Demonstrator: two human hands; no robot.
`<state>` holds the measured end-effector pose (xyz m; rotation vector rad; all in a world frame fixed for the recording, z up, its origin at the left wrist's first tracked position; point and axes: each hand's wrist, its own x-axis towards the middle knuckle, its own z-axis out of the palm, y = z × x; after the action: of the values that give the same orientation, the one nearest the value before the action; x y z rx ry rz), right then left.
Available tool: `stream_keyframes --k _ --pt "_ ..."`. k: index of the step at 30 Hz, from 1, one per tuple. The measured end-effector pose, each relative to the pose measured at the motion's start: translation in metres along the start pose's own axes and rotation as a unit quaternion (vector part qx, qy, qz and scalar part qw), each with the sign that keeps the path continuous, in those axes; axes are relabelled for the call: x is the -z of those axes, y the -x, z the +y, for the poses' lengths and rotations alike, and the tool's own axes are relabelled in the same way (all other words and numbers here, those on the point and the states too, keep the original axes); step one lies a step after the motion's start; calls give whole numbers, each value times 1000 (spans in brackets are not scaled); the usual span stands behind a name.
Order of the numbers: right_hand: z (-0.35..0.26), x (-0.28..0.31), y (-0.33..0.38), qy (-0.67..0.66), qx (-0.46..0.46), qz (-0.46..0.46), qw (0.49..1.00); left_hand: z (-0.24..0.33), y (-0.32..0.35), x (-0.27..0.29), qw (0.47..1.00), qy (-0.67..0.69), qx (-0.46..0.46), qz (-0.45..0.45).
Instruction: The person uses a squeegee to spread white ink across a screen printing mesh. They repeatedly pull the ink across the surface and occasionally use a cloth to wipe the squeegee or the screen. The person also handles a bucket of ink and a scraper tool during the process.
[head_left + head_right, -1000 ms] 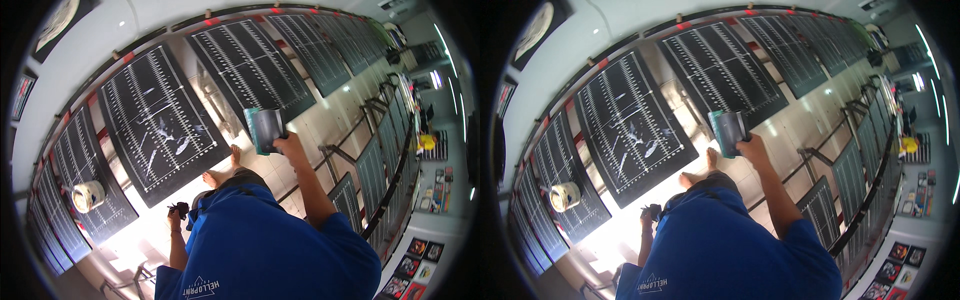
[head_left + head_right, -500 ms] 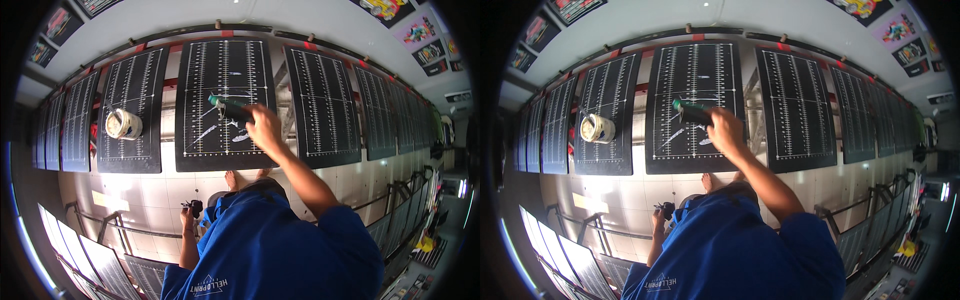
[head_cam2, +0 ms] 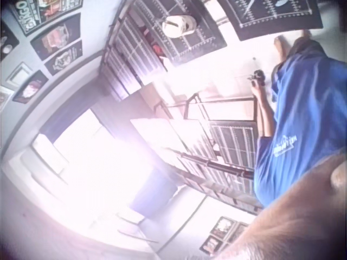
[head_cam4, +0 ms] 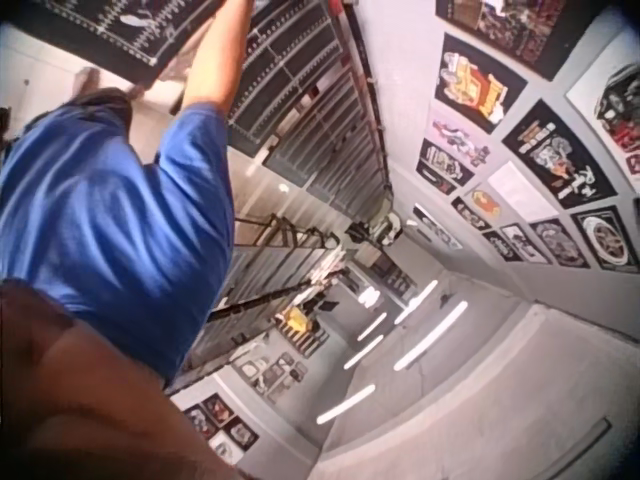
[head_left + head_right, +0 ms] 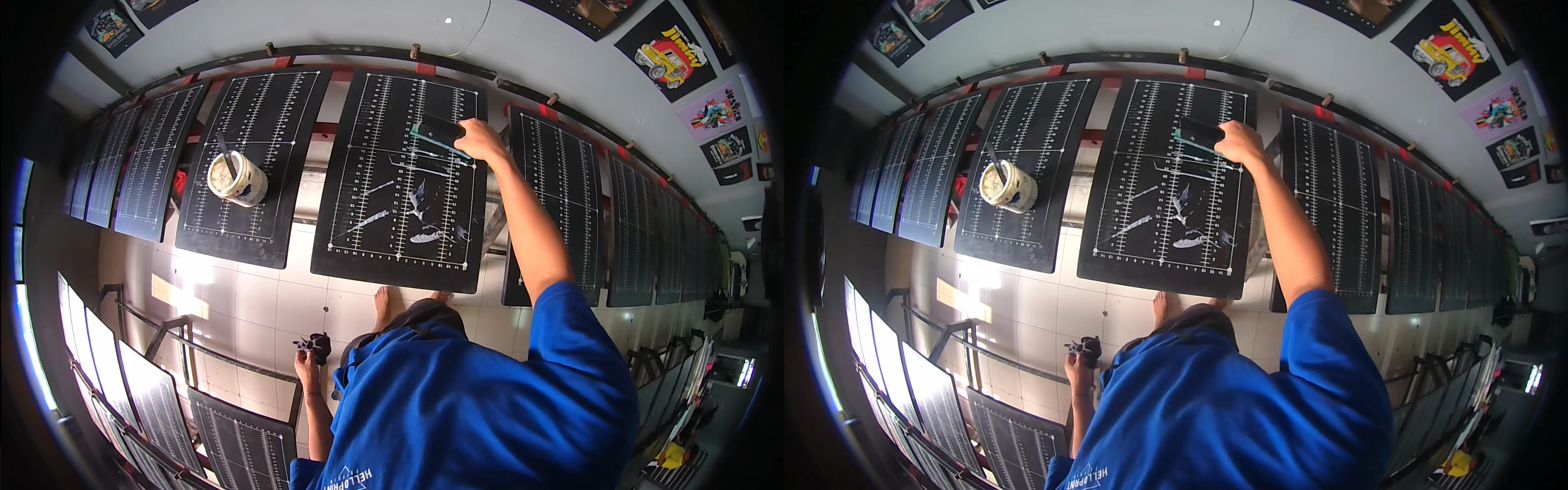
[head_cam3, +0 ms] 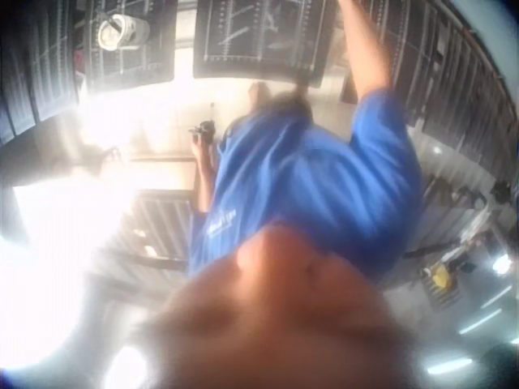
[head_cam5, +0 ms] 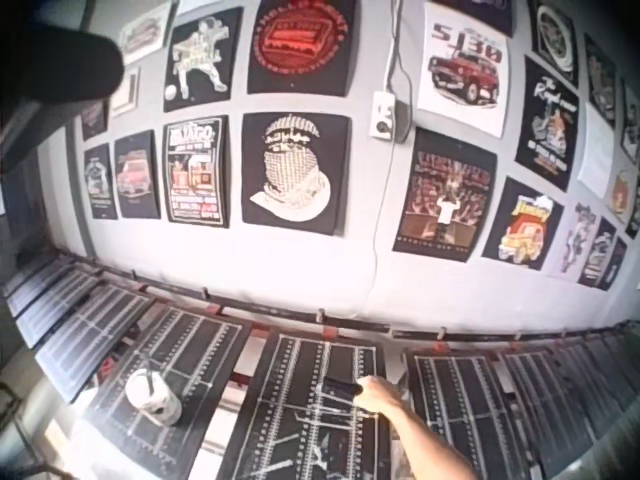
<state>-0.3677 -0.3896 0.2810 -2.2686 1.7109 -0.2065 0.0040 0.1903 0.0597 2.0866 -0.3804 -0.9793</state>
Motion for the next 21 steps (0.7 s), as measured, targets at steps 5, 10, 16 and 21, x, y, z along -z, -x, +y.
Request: stream_keyframes --k 5,10,16,21 --pt "1 -58 50 106 7 170 980 13 12 8 999 2 -25 44" --pt "-5 -58 55 62 -18 171 983 18 39 23 997 -7 -11 76" --pt "12 -14 -37 57 -39 132 989 25 35 44 997 9 -32 67" --pt "49 -61 -32 73 10 229 971 72 15 16 996 22 -85 6"
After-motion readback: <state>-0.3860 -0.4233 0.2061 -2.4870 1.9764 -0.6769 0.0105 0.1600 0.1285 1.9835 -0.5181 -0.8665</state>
